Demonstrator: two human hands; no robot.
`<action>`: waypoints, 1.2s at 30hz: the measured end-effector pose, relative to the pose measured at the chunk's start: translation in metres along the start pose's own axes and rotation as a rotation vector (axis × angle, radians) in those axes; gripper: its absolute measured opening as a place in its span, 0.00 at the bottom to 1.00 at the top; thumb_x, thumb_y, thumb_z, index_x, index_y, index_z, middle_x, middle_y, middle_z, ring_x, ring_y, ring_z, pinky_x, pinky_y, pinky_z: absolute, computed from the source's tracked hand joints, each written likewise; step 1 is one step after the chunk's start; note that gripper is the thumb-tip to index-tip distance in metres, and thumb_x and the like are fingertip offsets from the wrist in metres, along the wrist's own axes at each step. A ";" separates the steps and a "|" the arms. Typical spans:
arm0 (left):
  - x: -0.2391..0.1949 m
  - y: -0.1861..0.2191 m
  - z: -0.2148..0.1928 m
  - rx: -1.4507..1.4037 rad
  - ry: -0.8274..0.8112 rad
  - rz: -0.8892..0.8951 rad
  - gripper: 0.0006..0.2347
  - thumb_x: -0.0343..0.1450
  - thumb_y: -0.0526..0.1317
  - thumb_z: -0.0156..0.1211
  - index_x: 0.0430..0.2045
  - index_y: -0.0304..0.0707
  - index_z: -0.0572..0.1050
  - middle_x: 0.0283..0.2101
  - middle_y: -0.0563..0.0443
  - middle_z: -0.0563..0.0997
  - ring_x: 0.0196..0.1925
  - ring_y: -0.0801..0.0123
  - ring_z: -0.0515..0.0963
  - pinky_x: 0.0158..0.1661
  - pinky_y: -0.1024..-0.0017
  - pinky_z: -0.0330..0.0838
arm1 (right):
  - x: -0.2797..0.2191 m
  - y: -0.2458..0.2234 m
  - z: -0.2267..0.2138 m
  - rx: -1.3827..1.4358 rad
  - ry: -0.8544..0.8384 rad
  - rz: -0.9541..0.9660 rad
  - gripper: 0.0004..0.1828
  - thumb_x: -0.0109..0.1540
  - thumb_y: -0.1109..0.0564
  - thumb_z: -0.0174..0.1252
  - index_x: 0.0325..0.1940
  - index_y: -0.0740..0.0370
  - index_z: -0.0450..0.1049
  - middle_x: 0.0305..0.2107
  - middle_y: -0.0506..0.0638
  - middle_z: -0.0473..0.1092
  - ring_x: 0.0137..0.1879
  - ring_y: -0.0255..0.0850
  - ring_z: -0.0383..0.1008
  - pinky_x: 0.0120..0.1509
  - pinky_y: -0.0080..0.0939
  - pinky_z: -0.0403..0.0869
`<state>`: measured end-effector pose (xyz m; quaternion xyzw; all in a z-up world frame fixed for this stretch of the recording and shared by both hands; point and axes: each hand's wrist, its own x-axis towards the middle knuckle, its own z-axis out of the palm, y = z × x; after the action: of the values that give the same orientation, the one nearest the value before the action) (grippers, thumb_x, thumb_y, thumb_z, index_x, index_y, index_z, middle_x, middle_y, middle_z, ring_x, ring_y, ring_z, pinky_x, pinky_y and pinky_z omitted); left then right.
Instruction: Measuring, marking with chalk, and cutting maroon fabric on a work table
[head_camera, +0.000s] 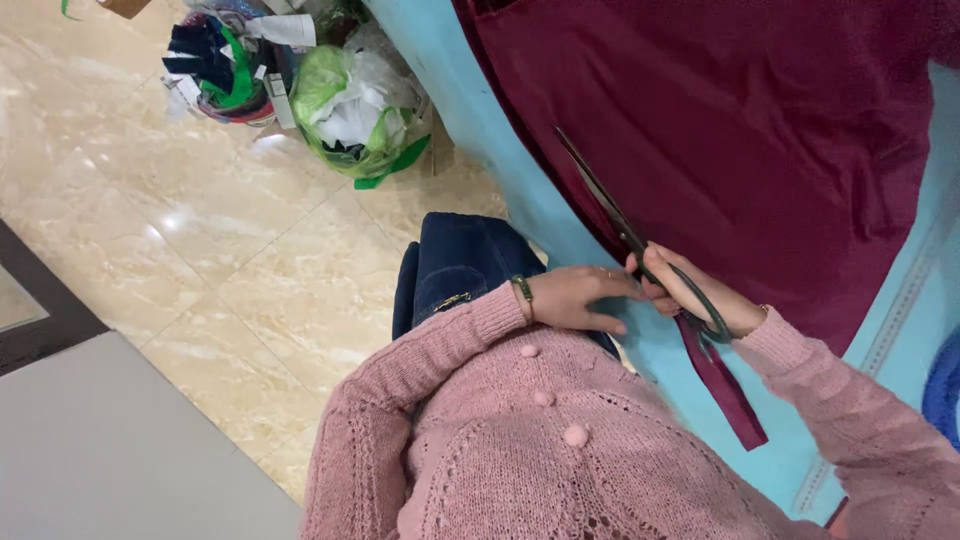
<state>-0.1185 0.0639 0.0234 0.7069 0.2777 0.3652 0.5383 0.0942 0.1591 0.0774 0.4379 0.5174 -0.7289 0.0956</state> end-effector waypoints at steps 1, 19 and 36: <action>-0.002 0.008 -0.010 -0.001 0.001 0.001 0.23 0.72 0.51 0.64 0.55 0.35 0.74 0.55 0.34 0.80 0.63 0.33 0.75 0.60 0.44 0.72 | 0.002 -0.003 0.001 -0.001 0.001 0.001 0.47 0.73 0.31 0.34 0.77 0.78 0.41 0.26 0.46 0.55 0.23 0.34 0.58 0.26 0.35 0.61; -0.048 -0.026 -0.138 1.351 0.662 -0.324 0.25 0.79 0.60 0.41 0.72 0.56 0.61 0.75 0.53 0.61 0.47 0.65 0.73 0.42 0.68 0.63 | 0.027 -0.028 0.023 0.080 0.081 0.019 0.37 0.74 0.32 0.33 0.63 0.71 0.61 0.22 0.47 0.55 0.21 0.35 0.57 0.23 0.33 0.58; -0.065 -0.030 -0.141 1.196 0.546 -0.296 0.28 0.79 0.61 0.41 0.75 0.59 0.55 0.77 0.44 0.56 0.47 0.60 0.75 0.43 0.66 0.65 | 0.055 -0.069 0.036 -0.077 0.160 0.064 0.49 0.71 0.29 0.37 0.79 0.74 0.40 0.36 0.53 0.61 0.38 0.40 0.69 0.35 0.37 0.66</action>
<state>-0.2711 0.1000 0.0026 0.7200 0.6524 0.2366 0.0092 0.0013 0.1769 0.0860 0.5069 0.5368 -0.6679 0.0940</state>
